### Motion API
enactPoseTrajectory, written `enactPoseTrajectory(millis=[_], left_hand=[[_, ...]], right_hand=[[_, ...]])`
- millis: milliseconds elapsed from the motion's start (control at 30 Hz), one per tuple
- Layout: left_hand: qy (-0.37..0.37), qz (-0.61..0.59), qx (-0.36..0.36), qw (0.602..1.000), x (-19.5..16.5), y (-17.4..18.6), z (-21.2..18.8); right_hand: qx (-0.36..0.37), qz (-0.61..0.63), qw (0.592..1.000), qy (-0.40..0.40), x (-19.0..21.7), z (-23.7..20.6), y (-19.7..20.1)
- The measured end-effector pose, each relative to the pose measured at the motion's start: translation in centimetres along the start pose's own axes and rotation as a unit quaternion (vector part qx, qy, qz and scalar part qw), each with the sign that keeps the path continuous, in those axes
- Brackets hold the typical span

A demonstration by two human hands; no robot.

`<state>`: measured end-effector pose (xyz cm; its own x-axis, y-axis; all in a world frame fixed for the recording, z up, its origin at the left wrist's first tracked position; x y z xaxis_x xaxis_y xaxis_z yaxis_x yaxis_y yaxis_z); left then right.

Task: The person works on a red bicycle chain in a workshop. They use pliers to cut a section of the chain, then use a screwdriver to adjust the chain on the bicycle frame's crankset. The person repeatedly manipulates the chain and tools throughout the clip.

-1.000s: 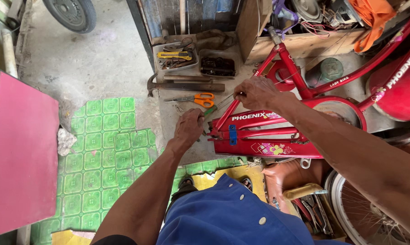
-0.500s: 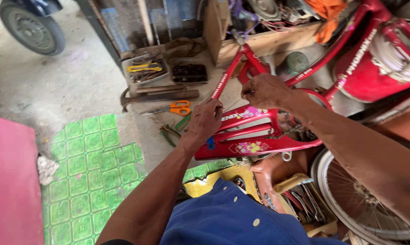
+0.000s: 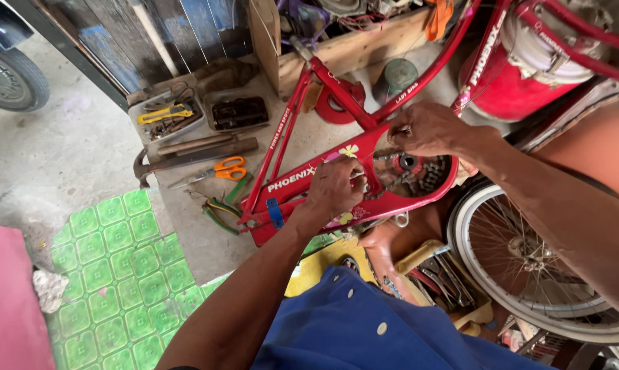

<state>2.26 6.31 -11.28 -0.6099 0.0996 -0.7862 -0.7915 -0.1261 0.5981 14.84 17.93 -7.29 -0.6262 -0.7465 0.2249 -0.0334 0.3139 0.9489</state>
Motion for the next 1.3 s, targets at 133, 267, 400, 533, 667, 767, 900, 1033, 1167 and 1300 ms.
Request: enactPoseTrajectory(millis=[133,267,400,533,667,767,900,1033,1167,1300], left_hand=[[0.046,0.034,0.055,0.997,-0.3,-1.8,-1.1],[0.062,0.064,0.088,0.992,-0.4,-3.2,-2.2],[0.038,0.062,0.065,0.995,-0.5,-3.9,-2.7],[0.033,0.017,0.032,0.999,0.3,-4.3,-2.1],[0.067,-0.085,-0.01,0.994,1.3,-4.8,-0.7],[0.117,-0.15,-0.003,0.982,2.8,-5.7,0.2],[0.167,-0.218,0.051,0.96,4.5,-7.6,0.6],[0.259,-0.387,0.104,0.879,6.1,-10.1,0.5],[0.28,-0.414,0.103,0.86,6.1,-10.8,0.5],[0.297,-0.415,0.099,0.854,6.0,-10.7,0.5]], right_hand=[[0.061,0.007,0.997,-0.036,-1.9,-1.3,-2.0],[0.036,0.014,0.999,0.014,-2.1,-1.6,-2.5],[0.049,0.026,0.998,0.008,-3.3,-1.9,-3.6],[0.013,0.063,0.997,0.04,-3.4,-2.3,-3.0],[0.024,0.057,0.998,0.024,-4.3,-3.2,-2.5],[0.021,0.078,0.997,0.009,-5.0,-3.7,-2.5],[0.004,0.081,0.996,0.024,-5.4,-3.6,-2.5],[0.009,0.1,0.995,0.028,-5.9,-3.5,-2.7],[0.017,0.08,0.996,0.036,-5.8,-3.3,-2.7],[0.033,0.122,0.992,0.008,-5.8,-3.4,-3.1]])
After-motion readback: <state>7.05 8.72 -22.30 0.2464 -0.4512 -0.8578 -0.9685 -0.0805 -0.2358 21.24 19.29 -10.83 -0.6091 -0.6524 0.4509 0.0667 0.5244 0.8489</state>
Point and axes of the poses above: each hand's wrist, its own z-axis towards the middle knuckle, its own y-axis out of the back of the hand, x = y × z, the point moved 10 cm from there along z, towards the middle knuckle, and after that the axes turned 15 degrees about y, right-handed, at the moved point
